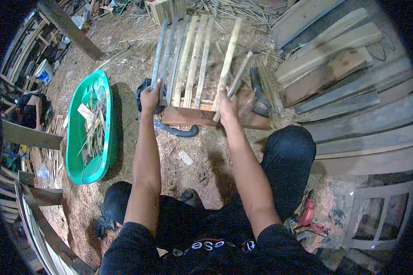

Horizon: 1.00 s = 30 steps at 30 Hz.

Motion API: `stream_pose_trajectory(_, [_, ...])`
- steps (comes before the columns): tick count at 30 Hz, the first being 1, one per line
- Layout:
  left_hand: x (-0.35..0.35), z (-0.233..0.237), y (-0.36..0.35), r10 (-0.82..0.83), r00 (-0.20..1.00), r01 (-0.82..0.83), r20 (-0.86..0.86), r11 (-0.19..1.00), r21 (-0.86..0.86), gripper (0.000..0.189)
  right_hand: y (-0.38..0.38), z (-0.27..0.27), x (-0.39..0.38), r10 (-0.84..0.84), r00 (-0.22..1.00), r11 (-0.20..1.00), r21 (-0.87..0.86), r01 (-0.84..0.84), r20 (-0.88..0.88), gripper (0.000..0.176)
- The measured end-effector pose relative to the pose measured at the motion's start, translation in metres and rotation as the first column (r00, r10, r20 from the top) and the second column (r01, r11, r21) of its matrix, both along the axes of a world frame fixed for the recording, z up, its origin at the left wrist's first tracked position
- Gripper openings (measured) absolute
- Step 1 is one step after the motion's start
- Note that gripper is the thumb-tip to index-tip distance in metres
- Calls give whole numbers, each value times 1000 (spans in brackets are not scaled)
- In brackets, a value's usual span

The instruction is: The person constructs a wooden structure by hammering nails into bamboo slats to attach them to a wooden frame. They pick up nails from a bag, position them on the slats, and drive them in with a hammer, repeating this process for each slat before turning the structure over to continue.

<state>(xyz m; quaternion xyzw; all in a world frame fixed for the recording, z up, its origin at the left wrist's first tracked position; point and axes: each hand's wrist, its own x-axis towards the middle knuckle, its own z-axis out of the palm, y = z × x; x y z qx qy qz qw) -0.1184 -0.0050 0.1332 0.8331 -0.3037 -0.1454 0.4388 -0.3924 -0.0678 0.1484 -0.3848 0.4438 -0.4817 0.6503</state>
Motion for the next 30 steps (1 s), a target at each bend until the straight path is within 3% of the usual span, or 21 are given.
stream_pose_trajectory(2, [-8, 5, -1, 92, 996, -92, 20, 996, -2, 67, -32, -43, -6, -32, 984, 996, -82, 18, -176, 22])
stream_pose_trajectory(3, [-13, 4, -1, 124, 992, -123, 25, 990, -65, 68, -32, -41, -15, -110, 926, 981, -189, 43, -360, 29])
stream_pose_trajectory(5, [-17, 3, -4, 192, 980, -189, 51, 980, -54, 69, -26, -23, -32, -301, 697, 914, -405, 17, -651, 45])
stream_pose_trajectory(8, [-16, 5, -13, 227, 972, -229, 67, 973, 27, 71, 40, 26, -44, -289, 789, 880, -476, -5, -542, 47])
stream_pose_trajectory(10, [-13, 6, -19, 216, 973, -222, 82, 971, 83, 72, 80, 34, -48, -12, 747, 969, -193, -155, -664, 29])
stream_pose_trajectory(12, [-12, 9, -22, 210, 976, -215, 63, 973, 90, 77, 108, 20, -58, 69, 696, 981, -79, -178, -715, 32])
stream_pose_trajectory(15, [-13, 2, -22, 208, 970, -226, 125, 963, 150, 79, 132, 15, -66, 13, 851, 967, -209, -144, -525, 40])
stream_pose_trajectory(18, [-12, 1, -22, 213, 968, -231, 133, 964, 134, 80, 136, 11, -73, -39, 842, 911, -365, -191, -538, 38])
stream_pose_trajectory(19, [-13, 3, -19, 206, 970, -222, 127, 966, 131, 81, 136, 8, -76, 69, 716, 948, -178, -264, -694, 38])
stream_pose_trajectory(22, [-22, 10, -7, 181, 976, -194, 120, 975, 110, 80, 137, -2, -62, -103, 691, 939, -300, -170, -716, 39])
stream_pose_trajectory(26, [-36, 15, 15, 219, 975, -220, 27, 972, 85, 82, 87, 44, -27, -19, 851, 924, -334, -186, -526, 40])
stream_pose_trajectory(28, [-40, 16, 27, 181, 983, -179, -12, 981, 80, 82, 59, 80, 1, 33, 924, 956, -257, -140, -382, 41])
stream_pose_trajectory(30, [-35, 23, 35, 113, 992, -107, -64, 990, 88, 82, 6, 64, 30, -158, 877, 837, -533, -125, -453, 38])
